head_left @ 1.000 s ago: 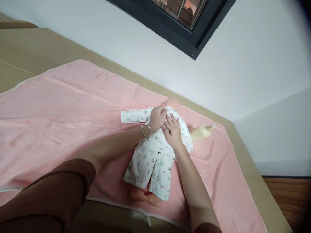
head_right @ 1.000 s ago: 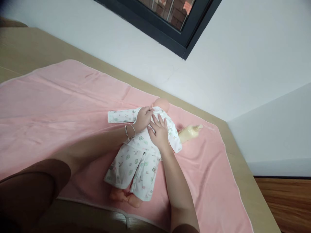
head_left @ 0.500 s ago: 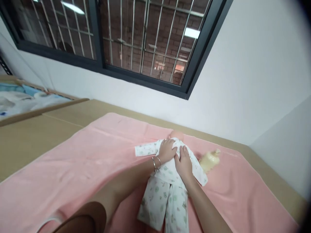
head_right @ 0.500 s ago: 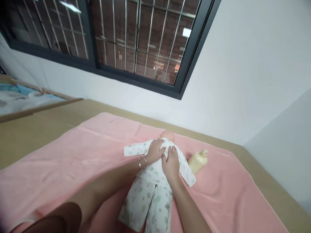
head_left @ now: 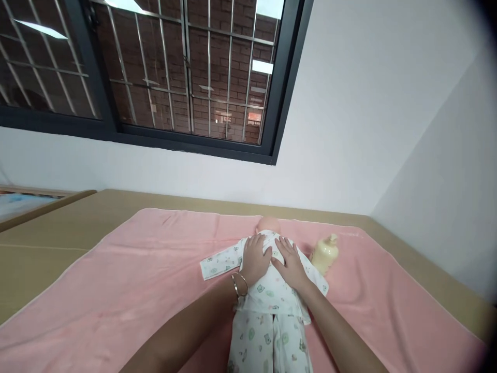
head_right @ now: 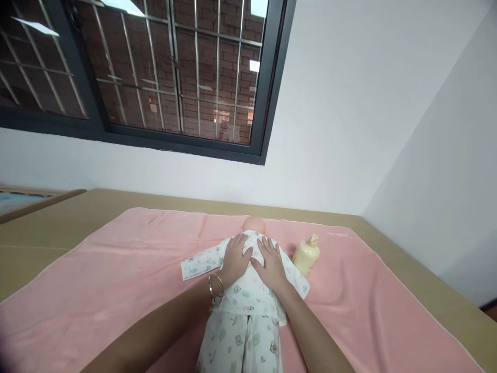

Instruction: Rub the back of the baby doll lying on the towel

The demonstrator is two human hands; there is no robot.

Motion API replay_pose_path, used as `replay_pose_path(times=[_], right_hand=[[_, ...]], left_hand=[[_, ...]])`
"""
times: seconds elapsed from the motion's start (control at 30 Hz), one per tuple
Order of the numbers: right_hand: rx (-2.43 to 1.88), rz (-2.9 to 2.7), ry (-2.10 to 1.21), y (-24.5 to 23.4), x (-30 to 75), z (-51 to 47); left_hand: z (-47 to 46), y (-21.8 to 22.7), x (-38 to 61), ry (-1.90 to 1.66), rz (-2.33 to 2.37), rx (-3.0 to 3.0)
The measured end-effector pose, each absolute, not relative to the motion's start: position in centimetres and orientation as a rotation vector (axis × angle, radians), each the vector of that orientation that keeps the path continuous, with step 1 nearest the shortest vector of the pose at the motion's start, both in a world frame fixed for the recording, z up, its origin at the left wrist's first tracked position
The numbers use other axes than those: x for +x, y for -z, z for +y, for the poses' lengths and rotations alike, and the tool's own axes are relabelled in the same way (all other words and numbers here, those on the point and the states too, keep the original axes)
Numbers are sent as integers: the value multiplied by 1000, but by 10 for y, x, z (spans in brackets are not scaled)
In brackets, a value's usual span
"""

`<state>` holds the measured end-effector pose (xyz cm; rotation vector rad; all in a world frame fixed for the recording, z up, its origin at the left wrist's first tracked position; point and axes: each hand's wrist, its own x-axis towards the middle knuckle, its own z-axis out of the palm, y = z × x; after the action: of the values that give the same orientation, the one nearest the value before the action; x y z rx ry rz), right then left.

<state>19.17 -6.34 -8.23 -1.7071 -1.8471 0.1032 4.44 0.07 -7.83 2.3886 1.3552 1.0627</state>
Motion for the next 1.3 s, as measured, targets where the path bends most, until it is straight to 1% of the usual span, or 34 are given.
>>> replay_pose_path(times=[0.13,0.23,0.37,0.57,0.73,0.9,1.07,1.2,1.3], right_hand=[[-1788,-1787,-72,79,193,-61],[-1869,-1694,59,72,186,-58],[-1860,-1693,107,64,185,-52],[-1799,-1807,165,69,195,-48],[-1808,-1910,216,63,183,-58],[-1944,-1814,245,57,174,-65],[-1967,-1822,111,59,192,-56],[-1907,-1910,120,57,193,-59],[-1917,-1896,208,56,180,-70]], left_hand=[[1,79,44,-1089,1466,2342],[6,77,41,-1073,1334,2433],[15,76,33,-1024,1166,2541],[23,84,32,-1140,1159,2633],[16,81,40,-1119,1073,2715],[2,84,43,-1199,1194,2693],[13,95,43,-1229,1380,2585],[18,95,41,-1302,1237,2578],[13,92,40,-1395,1116,2607]])
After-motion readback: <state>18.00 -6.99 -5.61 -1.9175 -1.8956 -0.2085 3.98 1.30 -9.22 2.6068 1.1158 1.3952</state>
